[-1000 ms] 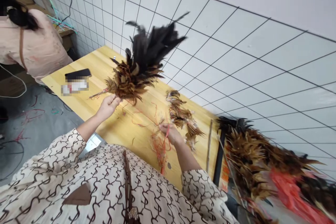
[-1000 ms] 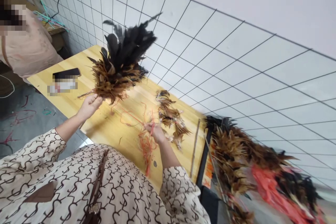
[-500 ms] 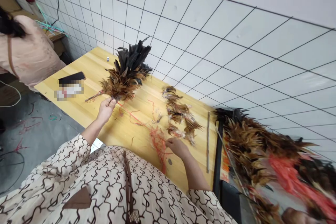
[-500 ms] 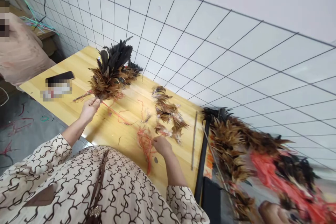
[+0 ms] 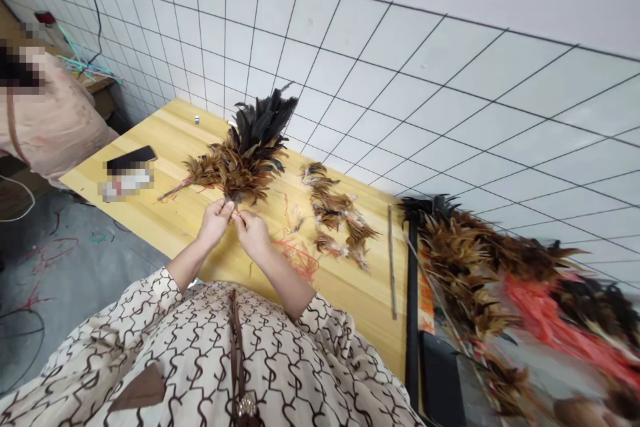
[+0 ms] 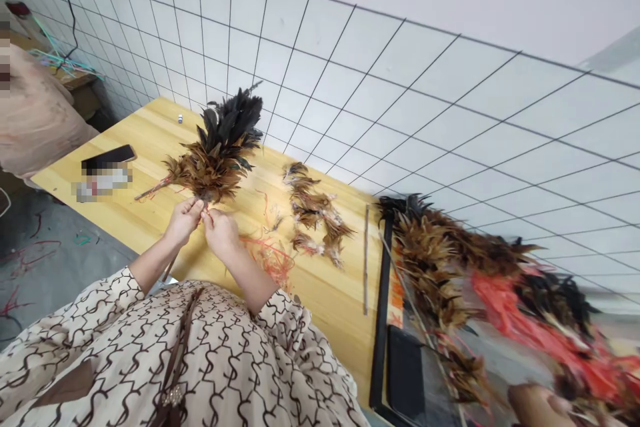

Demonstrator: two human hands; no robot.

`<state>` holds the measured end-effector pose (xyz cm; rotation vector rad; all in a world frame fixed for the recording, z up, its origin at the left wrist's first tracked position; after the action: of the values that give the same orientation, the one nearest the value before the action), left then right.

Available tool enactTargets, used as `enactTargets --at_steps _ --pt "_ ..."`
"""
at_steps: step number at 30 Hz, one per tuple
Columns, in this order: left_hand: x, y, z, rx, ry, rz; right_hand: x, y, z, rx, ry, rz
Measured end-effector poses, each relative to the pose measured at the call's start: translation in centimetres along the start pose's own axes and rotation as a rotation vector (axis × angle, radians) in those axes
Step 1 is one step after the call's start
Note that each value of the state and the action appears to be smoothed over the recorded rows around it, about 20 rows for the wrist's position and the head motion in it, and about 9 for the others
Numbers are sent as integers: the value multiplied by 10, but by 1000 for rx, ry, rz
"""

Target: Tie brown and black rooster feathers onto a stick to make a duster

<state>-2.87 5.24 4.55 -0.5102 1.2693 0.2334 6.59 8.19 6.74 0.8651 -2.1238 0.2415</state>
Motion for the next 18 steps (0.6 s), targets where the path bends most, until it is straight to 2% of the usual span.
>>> enactTargets --at_steps 4,6,8,12,15,18 --pt "8 -1 -4 1 -42 -119 16 -11 -16 -194 147 -211" --pt "13 -2 -2 26 -66 -180 21 -15 -21 -235 317 -242" --pt "17 -4 4 49 -74 -221 18 -15 -17 -258 558 -163" --pt "21 -7 13 95 -85 -256 -3 -13 1 -336 1054 165" --pt "18 -11 15 132 -112 -232 -12 -12 3 -378 1187 284" --pt "14 -14 15 132 -103 -161 -15 -10 -3 -380 1169 308"
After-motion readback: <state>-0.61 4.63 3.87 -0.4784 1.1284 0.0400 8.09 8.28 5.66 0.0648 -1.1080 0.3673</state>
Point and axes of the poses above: each hand's wrist, its own y-axis towards the middle knuckle, its own z-axis out of the palm, x = y × z, the point moved 6 cm from there along y, towards the middle knuckle, and after that the axes turned 6 degrees about -z, right-handed, at the moved point
